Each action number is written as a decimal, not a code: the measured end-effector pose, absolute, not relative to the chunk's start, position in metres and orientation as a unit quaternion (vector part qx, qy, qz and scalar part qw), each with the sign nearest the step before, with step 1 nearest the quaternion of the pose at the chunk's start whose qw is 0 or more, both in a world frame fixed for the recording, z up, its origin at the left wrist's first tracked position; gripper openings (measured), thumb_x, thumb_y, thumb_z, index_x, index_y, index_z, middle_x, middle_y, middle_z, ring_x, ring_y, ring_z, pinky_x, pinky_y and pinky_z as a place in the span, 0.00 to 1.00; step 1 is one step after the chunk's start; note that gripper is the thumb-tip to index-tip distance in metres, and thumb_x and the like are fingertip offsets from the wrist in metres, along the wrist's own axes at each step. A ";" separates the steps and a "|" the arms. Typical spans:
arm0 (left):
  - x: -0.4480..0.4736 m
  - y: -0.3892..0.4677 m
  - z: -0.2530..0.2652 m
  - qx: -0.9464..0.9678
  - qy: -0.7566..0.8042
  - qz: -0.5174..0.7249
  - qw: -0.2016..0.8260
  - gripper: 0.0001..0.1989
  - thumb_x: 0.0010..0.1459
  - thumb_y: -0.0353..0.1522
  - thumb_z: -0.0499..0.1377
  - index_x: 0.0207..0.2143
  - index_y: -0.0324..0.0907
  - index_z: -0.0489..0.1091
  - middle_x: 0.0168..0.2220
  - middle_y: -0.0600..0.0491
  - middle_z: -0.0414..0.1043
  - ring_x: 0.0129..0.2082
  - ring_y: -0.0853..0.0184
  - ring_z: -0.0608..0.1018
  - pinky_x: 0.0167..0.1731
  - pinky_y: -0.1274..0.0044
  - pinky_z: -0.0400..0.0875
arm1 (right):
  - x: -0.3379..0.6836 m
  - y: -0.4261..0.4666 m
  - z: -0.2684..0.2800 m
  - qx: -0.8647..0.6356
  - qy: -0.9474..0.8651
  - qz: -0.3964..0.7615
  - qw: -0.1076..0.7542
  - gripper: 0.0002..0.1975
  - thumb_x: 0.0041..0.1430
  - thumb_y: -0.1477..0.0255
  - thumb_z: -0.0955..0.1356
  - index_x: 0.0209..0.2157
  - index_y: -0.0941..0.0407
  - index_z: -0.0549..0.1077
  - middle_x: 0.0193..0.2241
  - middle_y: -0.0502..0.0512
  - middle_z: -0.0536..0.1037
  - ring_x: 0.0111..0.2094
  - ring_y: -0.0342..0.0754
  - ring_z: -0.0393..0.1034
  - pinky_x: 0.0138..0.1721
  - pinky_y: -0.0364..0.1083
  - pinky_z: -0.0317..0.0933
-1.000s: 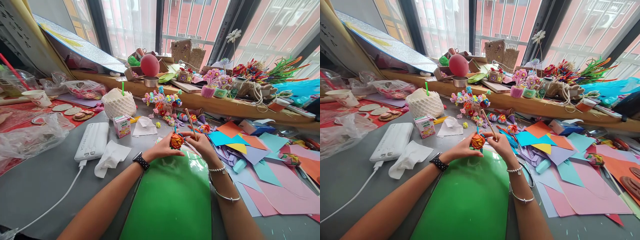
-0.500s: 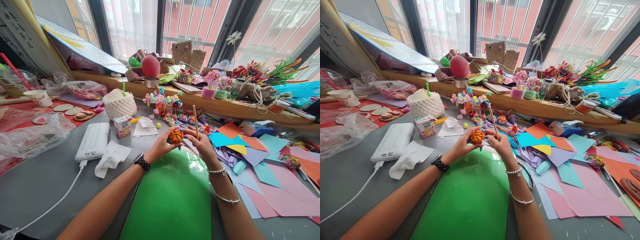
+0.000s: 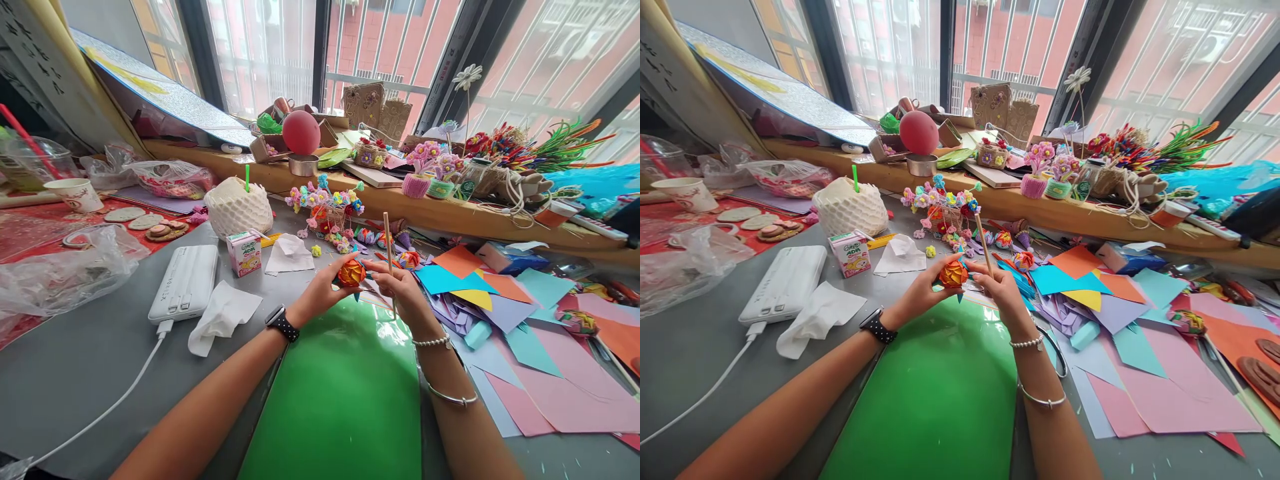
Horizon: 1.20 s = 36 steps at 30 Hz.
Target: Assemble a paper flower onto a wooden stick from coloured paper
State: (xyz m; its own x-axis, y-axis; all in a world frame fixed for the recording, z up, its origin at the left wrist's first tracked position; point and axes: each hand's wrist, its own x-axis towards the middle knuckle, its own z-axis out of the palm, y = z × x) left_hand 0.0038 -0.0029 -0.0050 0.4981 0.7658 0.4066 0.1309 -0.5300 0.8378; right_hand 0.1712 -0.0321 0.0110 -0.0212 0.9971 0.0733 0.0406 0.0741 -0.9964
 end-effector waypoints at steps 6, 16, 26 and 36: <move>-0.001 0.001 0.000 0.771 0.262 0.379 0.439 0.28 0.45 0.33 0.60 0.51 0.44 0.58 0.49 0.50 0.63 0.45 0.65 0.68 0.46 0.76 0.61 | 0.174 -0.032 0.014 -0.495 -0.572 0.428 0.494 0.16 0.47 0.65 0.66 0.36 0.59 0.74 0.23 0.51 0.73 0.20 0.39 0.57 0.20 0.40 0.50; -0.010 0.009 0.003 0.764 0.257 0.318 0.500 0.30 0.43 0.32 0.62 0.50 0.45 0.59 0.48 0.51 0.63 0.46 0.64 0.67 0.47 0.75 0.59 | 0.176 -0.030 0.013 -0.521 -0.722 0.139 0.433 0.09 0.50 0.68 0.65 0.32 0.57 0.74 0.30 0.54 0.71 0.30 0.45 0.64 0.32 0.44 0.57; 0.003 0.016 -0.013 0.636 0.368 0.400 0.548 0.31 0.47 0.44 0.56 0.52 0.43 0.55 0.52 0.41 0.54 0.38 0.63 0.72 0.37 0.70 0.68 | 0.163 -0.033 0.004 -0.578 -0.676 -0.035 0.456 0.06 0.50 0.72 0.62 0.22 0.56 0.67 0.22 0.52 0.70 0.25 0.45 0.63 0.28 0.44 0.56; 0.002 0.012 -0.012 0.557 0.307 0.447 0.629 0.32 0.41 0.30 0.62 0.51 0.41 0.56 0.47 0.47 0.64 0.43 0.64 0.70 0.45 0.72 0.62 | 0.151 -0.034 0.000 -0.535 -0.734 0.036 0.416 0.06 0.50 0.72 0.63 0.28 0.56 0.71 0.27 0.54 0.73 0.29 0.47 0.66 0.30 0.44 0.58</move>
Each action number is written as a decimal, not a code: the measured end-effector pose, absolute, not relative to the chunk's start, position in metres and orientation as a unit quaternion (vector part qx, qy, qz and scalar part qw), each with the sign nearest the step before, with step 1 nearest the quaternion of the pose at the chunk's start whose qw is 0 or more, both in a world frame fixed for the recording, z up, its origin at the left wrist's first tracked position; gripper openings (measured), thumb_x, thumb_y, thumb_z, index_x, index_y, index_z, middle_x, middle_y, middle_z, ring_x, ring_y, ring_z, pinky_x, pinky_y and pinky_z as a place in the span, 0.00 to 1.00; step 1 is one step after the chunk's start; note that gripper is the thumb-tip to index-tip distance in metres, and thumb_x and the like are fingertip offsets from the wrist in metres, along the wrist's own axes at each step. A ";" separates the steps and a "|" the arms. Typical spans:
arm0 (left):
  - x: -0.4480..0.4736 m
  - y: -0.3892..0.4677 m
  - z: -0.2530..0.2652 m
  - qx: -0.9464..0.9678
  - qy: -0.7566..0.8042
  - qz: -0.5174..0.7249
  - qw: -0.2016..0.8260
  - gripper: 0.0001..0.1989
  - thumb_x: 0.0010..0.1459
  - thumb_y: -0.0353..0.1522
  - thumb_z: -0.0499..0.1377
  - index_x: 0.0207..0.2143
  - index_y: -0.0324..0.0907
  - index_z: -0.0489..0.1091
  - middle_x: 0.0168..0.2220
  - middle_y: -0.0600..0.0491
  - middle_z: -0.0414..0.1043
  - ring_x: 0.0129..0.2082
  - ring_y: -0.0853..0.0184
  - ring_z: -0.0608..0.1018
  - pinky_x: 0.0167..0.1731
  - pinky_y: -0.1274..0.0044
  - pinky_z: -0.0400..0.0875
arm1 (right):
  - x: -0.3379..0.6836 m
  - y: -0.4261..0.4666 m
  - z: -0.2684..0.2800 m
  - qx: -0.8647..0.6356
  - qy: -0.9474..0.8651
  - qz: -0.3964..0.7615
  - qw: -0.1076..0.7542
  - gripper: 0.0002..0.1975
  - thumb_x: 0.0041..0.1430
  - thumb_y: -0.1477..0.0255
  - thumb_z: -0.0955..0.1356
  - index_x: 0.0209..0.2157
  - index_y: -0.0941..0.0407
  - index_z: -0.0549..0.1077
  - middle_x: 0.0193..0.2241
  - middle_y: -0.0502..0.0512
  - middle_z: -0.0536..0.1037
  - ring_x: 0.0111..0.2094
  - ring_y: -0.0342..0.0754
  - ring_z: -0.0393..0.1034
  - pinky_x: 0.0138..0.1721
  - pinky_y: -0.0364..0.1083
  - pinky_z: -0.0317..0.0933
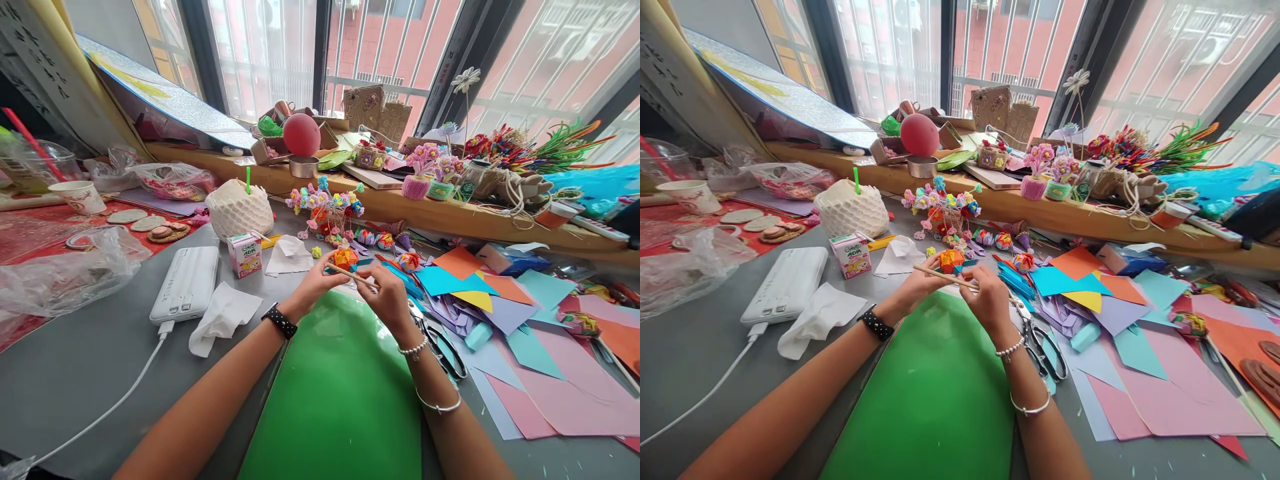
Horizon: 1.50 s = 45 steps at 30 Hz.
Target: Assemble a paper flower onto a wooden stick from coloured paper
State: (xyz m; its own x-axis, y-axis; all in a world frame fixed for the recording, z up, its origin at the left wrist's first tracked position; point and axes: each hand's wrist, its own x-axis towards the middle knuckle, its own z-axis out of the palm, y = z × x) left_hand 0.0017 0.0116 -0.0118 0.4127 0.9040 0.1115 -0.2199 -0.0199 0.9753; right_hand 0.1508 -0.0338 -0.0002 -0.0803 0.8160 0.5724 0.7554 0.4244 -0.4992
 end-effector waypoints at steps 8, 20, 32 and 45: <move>-0.004 0.013 -0.011 0.581 0.309 0.372 0.655 0.28 0.41 0.28 0.62 0.47 0.40 0.59 0.43 0.47 0.67 0.39 0.66 0.72 0.40 0.73 0.64 | 0.160 -0.033 0.003 -0.541 -0.731 -0.008 0.415 0.11 0.49 0.63 0.65 0.31 0.54 0.73 0.33 0.56 0.67 0.33 0.48 0.65 0.32 0.45 0.59; 0.004 0.003 -0.002 0.453 0.332 0.413 0.717 0.47 0.37 0.29 0.66 0.56 0.46 0.41 0.58 0.38 0.43 0.42 0.65 0.72 0.46 0.70 0.63 | 0.162 -0.029 0.001 -0.567 -0.669 -0.036 0.479 0.09 0.50 0.66 0.65 0.26 0.57 0.71 0.31 0.56 0.65 0.33 0.49 0.63 0.36 0.48 0.59; 0.007 -0.002 -0.002 0.342 0.278 0.299 0.846 0.10 0.48 0.29 0.59 0.35 0.34 0.66 0.31 0.49 0.72 0.32 0.71 0.75 0.40 0.78 0.68 | 0.152 -0.031 -0.001 -0.523 -0.664 -0.006 0.534 0.08 0.50 0.67 0.66 0.27 0.57 0.72 0.30 0.54 0.64 0.35 0.48 0.62 0.36 0.47 0.58; 0.006 -0.003 -0.001 0.262 0.240 0.342 0.870 0.08 0.48 0.21 0.57 0.33 0.35 0.65 0.29 0.51 0.71 0.29 0.75 0.75 0.32 0.85 0.70 | 0.148 -0.032 0.000 -0.509 -0.648 0.126 0.552 0.09 0.51 0.66 0.65 0.27 0.58 0.70 0.31 0.54 0.64 0.28 0.43 0.60 0.22 0.42 0.54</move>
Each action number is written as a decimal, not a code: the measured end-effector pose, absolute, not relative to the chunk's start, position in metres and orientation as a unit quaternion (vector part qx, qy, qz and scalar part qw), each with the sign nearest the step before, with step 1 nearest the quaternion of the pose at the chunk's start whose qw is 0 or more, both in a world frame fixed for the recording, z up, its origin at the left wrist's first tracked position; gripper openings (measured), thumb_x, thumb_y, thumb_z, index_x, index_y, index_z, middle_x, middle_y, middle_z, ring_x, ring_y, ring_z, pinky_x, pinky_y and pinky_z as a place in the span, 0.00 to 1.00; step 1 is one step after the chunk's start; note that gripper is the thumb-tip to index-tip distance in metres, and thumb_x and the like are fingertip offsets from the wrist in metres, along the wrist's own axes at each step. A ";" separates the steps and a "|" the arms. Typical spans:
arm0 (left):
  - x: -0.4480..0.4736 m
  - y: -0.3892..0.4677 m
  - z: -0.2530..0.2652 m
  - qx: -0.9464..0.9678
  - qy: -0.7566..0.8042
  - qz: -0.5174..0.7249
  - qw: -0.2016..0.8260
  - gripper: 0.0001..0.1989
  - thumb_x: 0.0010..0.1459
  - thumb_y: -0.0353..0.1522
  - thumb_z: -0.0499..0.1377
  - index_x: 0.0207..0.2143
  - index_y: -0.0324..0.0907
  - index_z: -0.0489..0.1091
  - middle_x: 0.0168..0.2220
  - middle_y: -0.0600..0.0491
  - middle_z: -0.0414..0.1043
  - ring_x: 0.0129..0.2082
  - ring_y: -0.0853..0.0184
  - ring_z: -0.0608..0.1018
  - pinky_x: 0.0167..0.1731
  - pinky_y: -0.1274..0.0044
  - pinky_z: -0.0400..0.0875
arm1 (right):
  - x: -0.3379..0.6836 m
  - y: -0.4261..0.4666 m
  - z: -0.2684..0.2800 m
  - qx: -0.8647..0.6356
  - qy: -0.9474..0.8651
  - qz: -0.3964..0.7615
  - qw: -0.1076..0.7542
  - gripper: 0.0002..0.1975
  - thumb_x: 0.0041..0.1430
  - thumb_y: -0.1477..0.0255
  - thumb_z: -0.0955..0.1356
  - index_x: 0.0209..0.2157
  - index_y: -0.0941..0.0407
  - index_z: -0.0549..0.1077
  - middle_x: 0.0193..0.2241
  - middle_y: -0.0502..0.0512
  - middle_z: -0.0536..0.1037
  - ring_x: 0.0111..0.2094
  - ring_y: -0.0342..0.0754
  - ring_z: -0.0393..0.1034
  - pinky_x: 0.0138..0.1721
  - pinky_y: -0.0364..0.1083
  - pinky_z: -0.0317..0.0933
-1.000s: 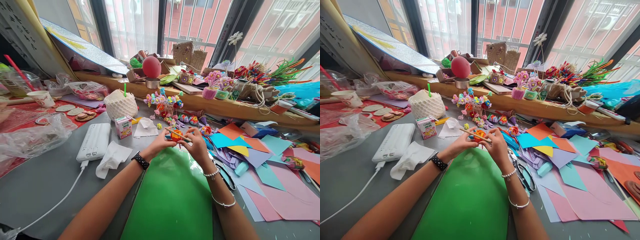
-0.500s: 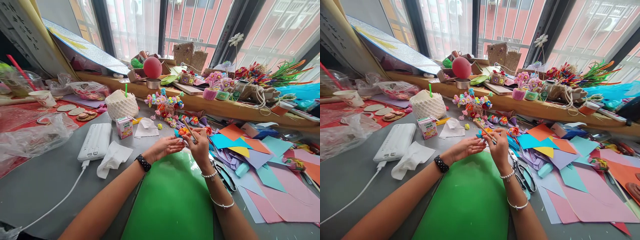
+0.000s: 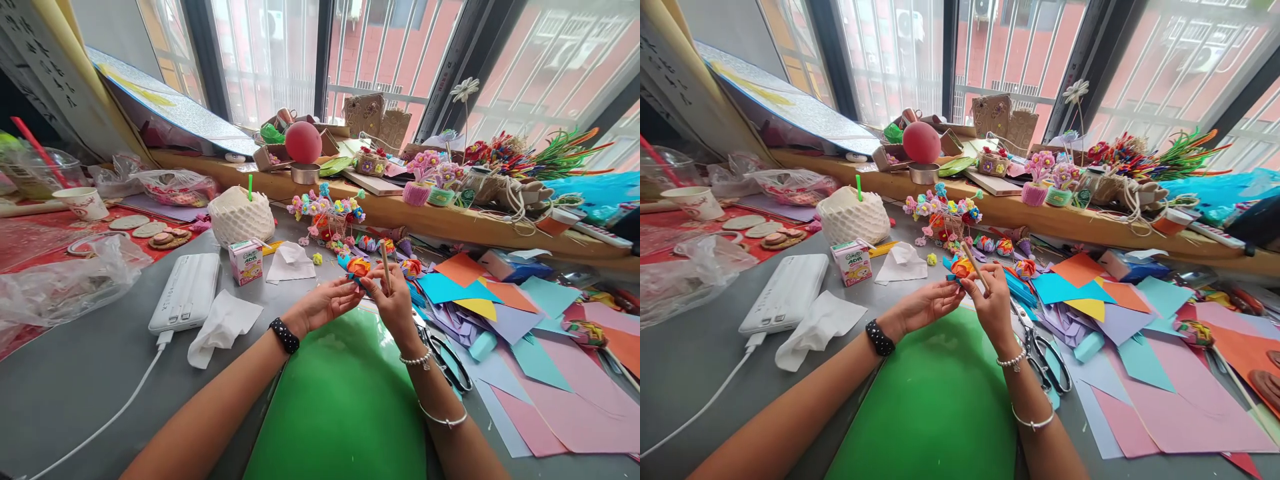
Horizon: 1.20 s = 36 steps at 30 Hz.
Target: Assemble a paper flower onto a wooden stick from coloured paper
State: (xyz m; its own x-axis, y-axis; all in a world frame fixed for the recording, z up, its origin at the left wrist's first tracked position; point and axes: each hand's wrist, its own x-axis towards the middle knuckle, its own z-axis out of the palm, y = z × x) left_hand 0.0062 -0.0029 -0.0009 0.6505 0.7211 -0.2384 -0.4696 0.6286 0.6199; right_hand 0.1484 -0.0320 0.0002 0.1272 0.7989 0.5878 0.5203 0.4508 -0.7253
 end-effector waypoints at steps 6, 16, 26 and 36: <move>0.005 -0.004 0.002 0.283 0.244 0.343 0.862 0.17 0.45 0.19 0.59 0.38 0.37 0.61 0.27 0.53 0.70 0.26 0.75 0.74 0.29 0.85 0.69 | 0.152 -0.030 0.001 -0.497 -0.665 0.126 0.544 0.07 0.50 0.67 0.66 0.27 0.58 0.70 0.31 0.54 0.64 0.33 0.46 0.62 0.25 0.42 0.56; 0.005 -0.005 0.001 0.316 0.226 0.340 0.856 0.19 0.40 0.23 0.63 0.36 0.39 0.62 0.26 0.55 0.69 0.27 0.75 0.74 0.31 0.82 0.68 | 0.157 -0.030 0.002 -0.500 -0.658 0.129 0.548 0.07 0.50 0.67 0.66 0.26 0.57 0.69 0.32 0.54 0.64 0.33 0.46 0.61 0.30 0.44 0.57; 0.009 -0.001 -0.004 0.530 0.332 0.465 0.627 0.43 0.36 0.29 0.66 0.53 0.47 0.49 0.44 0.48 0.62 0.34 0.69 0.73 0.40 0.70 0.66 | 0.152 -0.029 0.000 -0.507 -0.677 0.092 0.526 0.07 0.51 0.68 0.65 0.27 0.57 0.70 0.32 0.54 0.64 0.34 0.46 0.62 0.35 0.46 0.59; 0.007 0.001 -0.004 0.543 0.295 0.468 0.631 0.31 0.34 0.27 0.66 0.45 0.44 0.63 0.42 0.50 0.64 0.37 0.68 0.72 0.38 0.76 0.68 | 0.152 -0.031 0.002 -0.508 -0.705 0.072 0.489 0.05 0.52 0.69 0.65 0.28 0.56 0.71 0.32 0.54 0.63 0.33 0.46 0.61 0.35 0.47 0.59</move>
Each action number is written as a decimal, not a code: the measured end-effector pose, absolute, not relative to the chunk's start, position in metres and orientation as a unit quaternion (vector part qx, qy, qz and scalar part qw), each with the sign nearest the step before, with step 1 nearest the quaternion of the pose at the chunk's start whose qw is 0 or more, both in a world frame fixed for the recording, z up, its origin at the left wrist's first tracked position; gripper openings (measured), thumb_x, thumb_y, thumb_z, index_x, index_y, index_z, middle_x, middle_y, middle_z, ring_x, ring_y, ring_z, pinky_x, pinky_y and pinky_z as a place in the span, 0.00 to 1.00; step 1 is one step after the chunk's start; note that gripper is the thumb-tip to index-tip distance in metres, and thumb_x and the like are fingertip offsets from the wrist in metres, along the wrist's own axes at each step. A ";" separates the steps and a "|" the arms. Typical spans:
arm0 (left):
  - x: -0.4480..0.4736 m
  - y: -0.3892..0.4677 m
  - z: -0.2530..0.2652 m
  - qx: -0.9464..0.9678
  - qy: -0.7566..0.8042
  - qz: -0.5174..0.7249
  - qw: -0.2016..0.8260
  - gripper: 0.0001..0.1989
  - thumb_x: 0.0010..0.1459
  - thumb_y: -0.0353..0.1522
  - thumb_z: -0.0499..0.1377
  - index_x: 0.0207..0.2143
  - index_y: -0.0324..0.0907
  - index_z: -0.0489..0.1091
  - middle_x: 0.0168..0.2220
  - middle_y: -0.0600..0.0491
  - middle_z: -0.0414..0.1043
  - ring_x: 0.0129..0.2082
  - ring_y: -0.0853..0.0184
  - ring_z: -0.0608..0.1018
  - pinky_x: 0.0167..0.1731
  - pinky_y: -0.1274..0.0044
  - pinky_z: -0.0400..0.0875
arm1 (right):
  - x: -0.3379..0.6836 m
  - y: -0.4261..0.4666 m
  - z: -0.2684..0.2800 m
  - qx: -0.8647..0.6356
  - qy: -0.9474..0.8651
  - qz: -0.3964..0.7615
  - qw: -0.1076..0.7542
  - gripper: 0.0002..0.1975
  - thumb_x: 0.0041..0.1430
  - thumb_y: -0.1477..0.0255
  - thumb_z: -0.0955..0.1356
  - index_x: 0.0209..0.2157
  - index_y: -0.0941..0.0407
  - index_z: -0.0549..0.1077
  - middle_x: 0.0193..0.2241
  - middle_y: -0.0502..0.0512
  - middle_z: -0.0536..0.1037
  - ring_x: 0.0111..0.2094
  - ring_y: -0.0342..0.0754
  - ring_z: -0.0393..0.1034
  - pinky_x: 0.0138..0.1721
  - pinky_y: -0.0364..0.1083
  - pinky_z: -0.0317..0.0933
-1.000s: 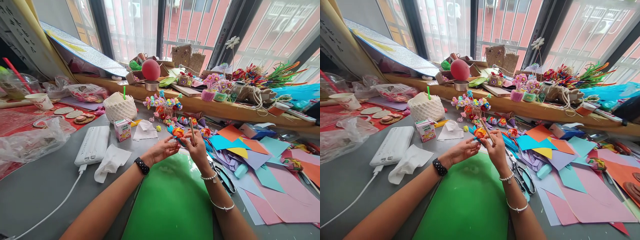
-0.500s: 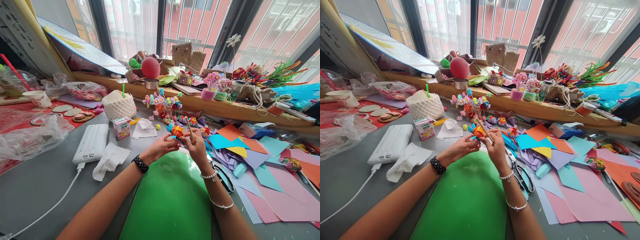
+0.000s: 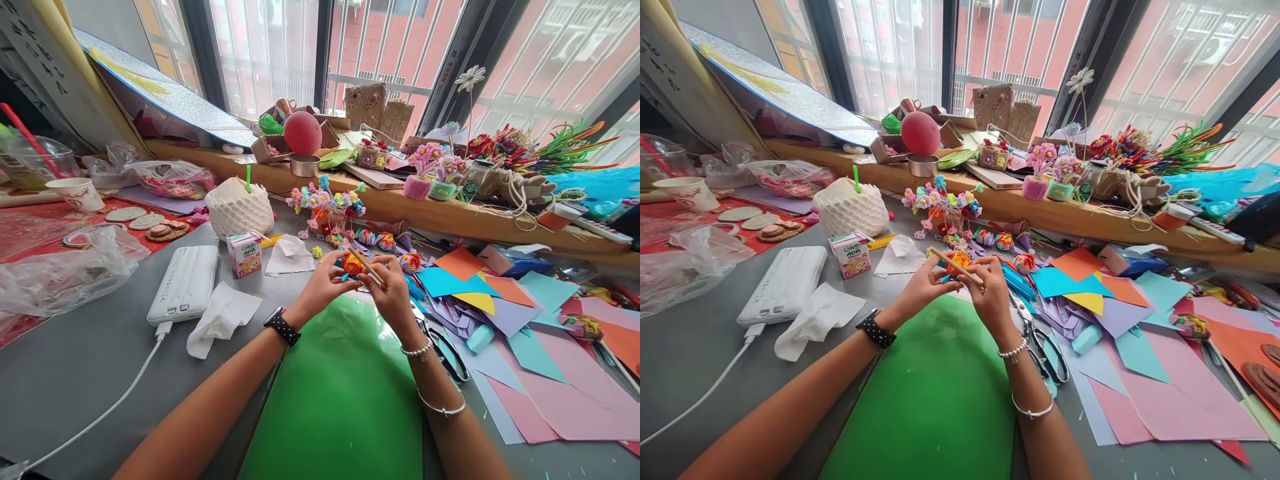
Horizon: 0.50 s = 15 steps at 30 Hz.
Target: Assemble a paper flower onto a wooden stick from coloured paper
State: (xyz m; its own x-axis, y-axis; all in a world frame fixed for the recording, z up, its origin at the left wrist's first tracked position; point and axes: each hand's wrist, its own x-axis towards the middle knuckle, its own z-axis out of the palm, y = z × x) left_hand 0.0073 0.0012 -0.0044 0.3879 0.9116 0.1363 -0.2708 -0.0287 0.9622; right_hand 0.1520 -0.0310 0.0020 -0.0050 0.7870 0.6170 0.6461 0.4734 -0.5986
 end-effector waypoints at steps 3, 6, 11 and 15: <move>0.008 0.002 -0.004 0.552 0.296 0.452 0.635 0.29 0.37 0.28 0.65 0.44 0.43 0.62 0.39 0.50 0.65 0.36 0.68 0.72 0.37 0.76 0.68 | 0.154 -0.031 0.003 -0.508 -0.704 0.077 0.490 0.06 0.52 0.69 0.64 0.29 0.55 0.71 0.33 0.54 0.63 0.33 0.46 0.61 0.35 0.46 0.59; 0.008 0.000 -0.003 0.558 0.296 0.439 0.639 0.29 0.37 0.29 0.65 0.44 0.43 0.60 0.37 0.51 0.66 0.34 0.69 0.73 0.35 0.76 0.68 | 0.154 -0.030 0.002 -0.510 -0.704 0.064 0.490 0.06 0.52 0.69 0.65 0.29 0.55 0.71 0.33 0.54 0.63 0.33 0.46 0.61 0.34 0.46 0.59; 0.009 -0.003 -0.003 0.561 0.286 0.429 0.647 0.27 0.39 0.30 0.64 0.44 0.42 0.58 0.39 0.51 0.66 0.34 0.69 0.72 0.34 0.76 0.67 | 0.153 -0.031 0.000 -0.501 -0.717 0.019 0.484 0.04 0.52 0.72 0.64 0.28 0.55 0.71 0.33 0.54 0.63 0.32 0.46 0.61 0.32 0.45 0.59; 0.010 -0.004 -0.003 0.559 0.285 0.433 0.647 0.27 0.41 0.29 0.63 0.45 0.43 0.57 0.42 0.50 0.64 0.36 0.69 0.72 0.35 0.77 0.67 | 0.152 -0.031 -0.001 -0.504 -0.721 0.017 0.475 0.05 0.52 0.73 0.63 0.29 0.55 0.71 0.33 0.54 0.63 0.32 0.46 0.62 0.32 0.46 0.60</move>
State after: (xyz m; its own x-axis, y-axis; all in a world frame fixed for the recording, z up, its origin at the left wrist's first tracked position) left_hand 0.0097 -0.0037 -0.0032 0.4632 0.8787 0.1156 -0.2416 -0.0003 0.9704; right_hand 0.1521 -0.0315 -0.0006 -0.0406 0.7439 0.6670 0.7111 0.4904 -0.5038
